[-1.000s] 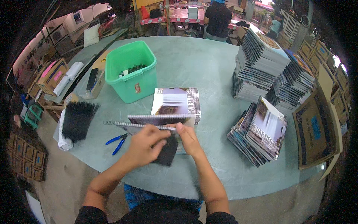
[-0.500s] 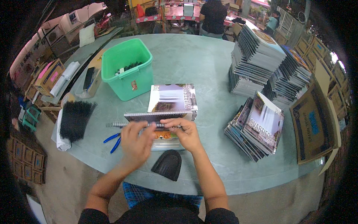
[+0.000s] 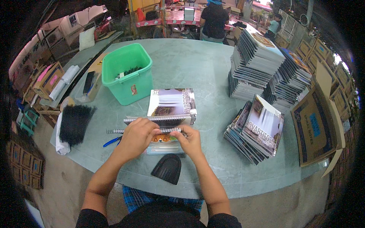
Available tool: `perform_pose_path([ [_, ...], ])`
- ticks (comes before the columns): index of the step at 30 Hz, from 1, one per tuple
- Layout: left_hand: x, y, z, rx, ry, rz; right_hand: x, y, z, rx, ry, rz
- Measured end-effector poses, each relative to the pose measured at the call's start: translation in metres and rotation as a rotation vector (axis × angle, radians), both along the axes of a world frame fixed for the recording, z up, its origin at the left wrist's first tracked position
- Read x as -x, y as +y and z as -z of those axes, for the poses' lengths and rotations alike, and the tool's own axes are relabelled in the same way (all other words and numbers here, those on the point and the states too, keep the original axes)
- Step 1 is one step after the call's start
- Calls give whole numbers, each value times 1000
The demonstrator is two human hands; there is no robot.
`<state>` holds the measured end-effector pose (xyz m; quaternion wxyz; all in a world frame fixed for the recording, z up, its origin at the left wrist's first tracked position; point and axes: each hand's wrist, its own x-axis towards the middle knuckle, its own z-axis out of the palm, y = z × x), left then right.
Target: The person inserts metal wire spirals into the holes of notebooks, uses blue pliers to cut the excess wire, and places the finished notebooks onto a stack.
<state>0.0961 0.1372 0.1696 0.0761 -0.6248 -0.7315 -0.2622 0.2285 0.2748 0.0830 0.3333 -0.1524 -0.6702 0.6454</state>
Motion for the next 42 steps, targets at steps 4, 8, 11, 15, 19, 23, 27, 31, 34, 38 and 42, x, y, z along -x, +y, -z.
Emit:
perform_pose_path([
  [4, -8, -1, -9, -45, 22, 62, 2, -4, -5, -133, 22, 90],
  [8, 1, 6, -1, 43, 19, 52, 4, -7, -7, -53, 103, 43],
  [11, 3, 9, -3, 164, -86, 13, 5, -3, 0, -50, 105, 53],
  [15, 0, 13, -5, 155, -111, -11, 6, 0, -2, -242, 86, 168],
  [19, 1, 10, -5, -107, -25, 76, 9, -3, -9, -315, 130, 235],
  [23, 2, 10, -7, 25, 28, 66, 6, -1, -1, -123, 73, 131],
  [27, -4, 12, -7, -69, -10, 23, 5, -1, -1, -183, 69, 156],
  [31, -4, 8, 6, -99, 42, -27, 9, -5, -5, -25, 254, 156],
  [34, 0, 8, 5, -71, 26, -32, 8, -11, -14, 205, 295, 119],
  [38, -15, 22, -3, -93, -75, 44, 3, 1, 11, 42, 49, 65],
  [42, -25, 38, 14, -148, -81, 144, 3, 2, 19, 29, 48, 97],
])
